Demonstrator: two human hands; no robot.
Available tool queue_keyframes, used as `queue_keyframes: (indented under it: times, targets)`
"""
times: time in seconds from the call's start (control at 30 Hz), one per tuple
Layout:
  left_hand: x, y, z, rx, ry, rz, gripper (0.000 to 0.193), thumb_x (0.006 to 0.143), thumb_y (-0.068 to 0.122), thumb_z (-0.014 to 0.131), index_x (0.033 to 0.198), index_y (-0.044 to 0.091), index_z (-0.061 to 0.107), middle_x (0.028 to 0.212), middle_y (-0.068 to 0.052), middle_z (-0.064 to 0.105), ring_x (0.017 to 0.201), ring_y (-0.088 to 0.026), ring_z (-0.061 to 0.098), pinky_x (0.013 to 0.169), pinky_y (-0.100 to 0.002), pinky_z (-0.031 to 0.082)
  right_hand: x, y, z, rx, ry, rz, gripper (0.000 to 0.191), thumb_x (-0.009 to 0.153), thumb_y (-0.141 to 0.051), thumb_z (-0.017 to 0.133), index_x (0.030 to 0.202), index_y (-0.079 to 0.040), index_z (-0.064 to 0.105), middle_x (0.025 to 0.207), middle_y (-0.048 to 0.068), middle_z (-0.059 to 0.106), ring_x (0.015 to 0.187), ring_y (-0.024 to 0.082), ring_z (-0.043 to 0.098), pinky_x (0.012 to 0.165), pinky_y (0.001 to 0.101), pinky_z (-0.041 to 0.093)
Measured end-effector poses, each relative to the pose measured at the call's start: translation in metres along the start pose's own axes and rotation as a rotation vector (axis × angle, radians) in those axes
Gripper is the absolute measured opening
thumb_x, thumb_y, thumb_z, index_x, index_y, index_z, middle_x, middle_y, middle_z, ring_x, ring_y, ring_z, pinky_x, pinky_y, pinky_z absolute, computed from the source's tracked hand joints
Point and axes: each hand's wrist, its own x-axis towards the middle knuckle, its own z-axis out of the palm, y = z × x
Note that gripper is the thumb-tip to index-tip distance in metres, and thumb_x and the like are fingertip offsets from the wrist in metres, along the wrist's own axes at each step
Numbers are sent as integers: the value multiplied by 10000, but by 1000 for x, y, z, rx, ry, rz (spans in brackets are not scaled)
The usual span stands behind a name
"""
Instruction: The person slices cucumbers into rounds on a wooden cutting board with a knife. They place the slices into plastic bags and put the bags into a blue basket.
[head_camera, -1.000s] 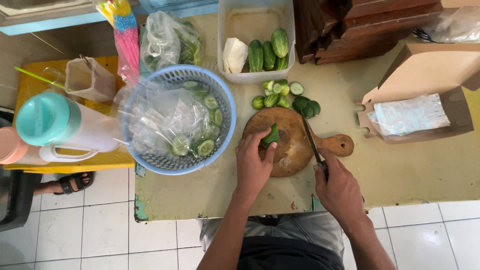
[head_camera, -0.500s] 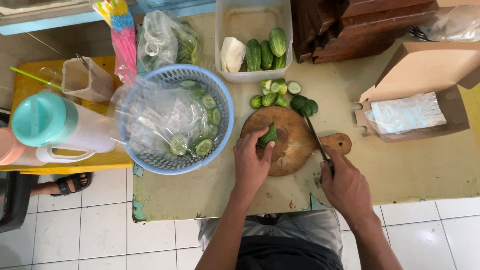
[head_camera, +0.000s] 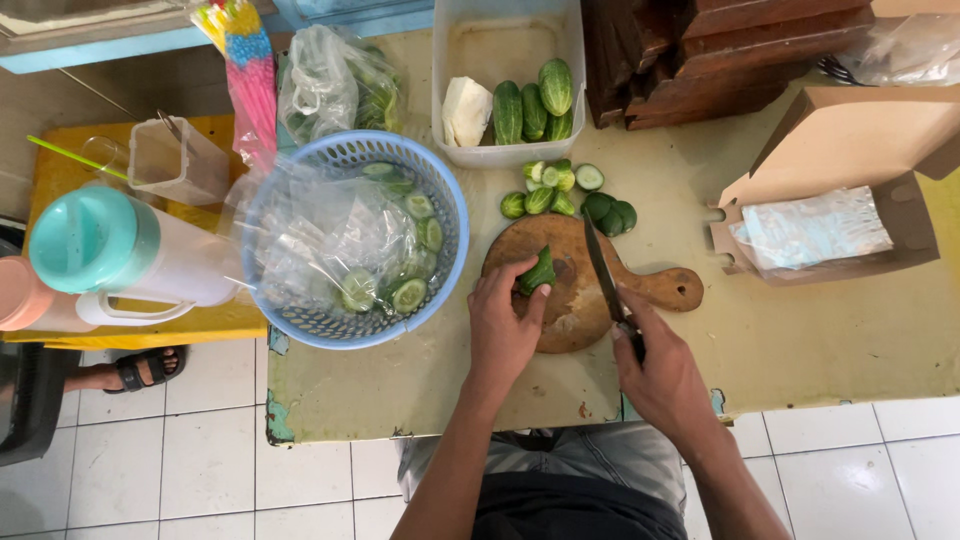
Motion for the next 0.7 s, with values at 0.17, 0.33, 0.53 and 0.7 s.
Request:
queue_keyframes:
  times: [0.17, 0.33, 0.53, 0.7]
  targets:
    - [-1, -1, 0, 23, 43, 71, 311, 893, 125, 767, 1181, 80, 659, 1155, -84, 740, 1040, -309, 653, 946, -442, 452, -8, -1, 18, 78, -68, -88, 556, 961, -94, 563, 1504, -107, 438, 1302, 277, 640, 1146, 423, 654, 945, 465, 508]
    - [-5, 3, 2, 33, 76, 109, 306, 879, 116, 772, 1158, 75, 652, 1122, -93, 736, 1063, -300, 681, 926, -445, 449, -14, -3, 24, 49, -75, -50, 600, 995, -125, 505, 1569, -121, 330, 1321, 315, 613, 1158, 489, 615, 926, 516, 495]
    - [-3, 6, 1, 24, 40, 89, 274, 904, 111, 750, 1157, 75, 650, 1099, -102, 733, 1055, -309, 676, 920, -446, 455, -18, -5, 25, -25, -90, 5, 596, 991, -121, 508, 1569, -151, 366, 1180, 305, 672, 1049, 494, 661, 864, 533, 521]
    - [-1, 5, 1, 11, 17, 57, 235, 939, 133, 741, 1149, 74, 653, 1076, -101, 724, 1038, -313, 671, 943, -445, 460, -22, -1, 29, -62, -87, -42, 611, 985, -111, 518, 1575, -148, 362, 1071, 280, 686, 912, 466, 682, 792, 523, 528]
